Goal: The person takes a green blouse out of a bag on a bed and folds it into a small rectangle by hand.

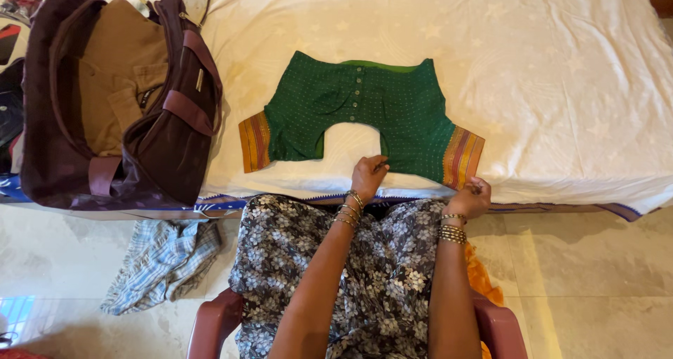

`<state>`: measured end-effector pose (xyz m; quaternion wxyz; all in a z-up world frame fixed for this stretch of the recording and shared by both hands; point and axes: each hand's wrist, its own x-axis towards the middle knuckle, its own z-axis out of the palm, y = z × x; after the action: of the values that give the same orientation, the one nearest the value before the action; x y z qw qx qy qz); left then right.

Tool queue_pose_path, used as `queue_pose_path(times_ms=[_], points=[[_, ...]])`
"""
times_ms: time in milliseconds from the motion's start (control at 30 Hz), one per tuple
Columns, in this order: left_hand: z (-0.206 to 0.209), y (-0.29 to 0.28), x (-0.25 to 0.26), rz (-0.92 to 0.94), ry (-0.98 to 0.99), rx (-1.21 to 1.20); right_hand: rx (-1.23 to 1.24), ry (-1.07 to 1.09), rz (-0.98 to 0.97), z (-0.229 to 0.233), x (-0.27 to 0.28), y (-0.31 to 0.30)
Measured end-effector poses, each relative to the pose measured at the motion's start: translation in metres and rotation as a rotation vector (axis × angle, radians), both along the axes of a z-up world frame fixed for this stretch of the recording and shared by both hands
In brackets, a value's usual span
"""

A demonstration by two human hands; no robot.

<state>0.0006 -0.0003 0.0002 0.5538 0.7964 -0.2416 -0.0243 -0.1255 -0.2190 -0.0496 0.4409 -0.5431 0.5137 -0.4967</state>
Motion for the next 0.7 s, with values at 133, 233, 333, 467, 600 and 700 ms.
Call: queue_pose_path(times_ms=[133, 233, 333, 467, 600, 700], points=[[-0.009, 0.004, 0.0, -0.046, -0.077, -0.041, -0.683, 0.631, -0.182, 0.06, 0.007, 0.039], [-0.015, 0.007, 0.002, -0.091, -0.179, -0.022, -0.683, 0.398, 0.538, 0.085, 0.015, 0.061], [-0.017, 0.006, 0.003, -0.093, -0.261, 0.016, -0.83, 0.762, 0.647, 0.084, 0.05, 0.053], [-0.012, 0.008, 0.001, -0.104, -0.278, 0.013, -0.759, 0.967, 0.674, 0.067, 0.078, 0.027], [-0.003, 0.013, -0.003, -0.141, -0.265, -0.001, -0.647, 1.035, 0.689, 0.063, 0.086, 0.014], [0.004, 0.015, -0.006, -0.162, -0.25, -0.001, -0.649, 1.028, 0.683, 0.066, 0.09, 0.009]])
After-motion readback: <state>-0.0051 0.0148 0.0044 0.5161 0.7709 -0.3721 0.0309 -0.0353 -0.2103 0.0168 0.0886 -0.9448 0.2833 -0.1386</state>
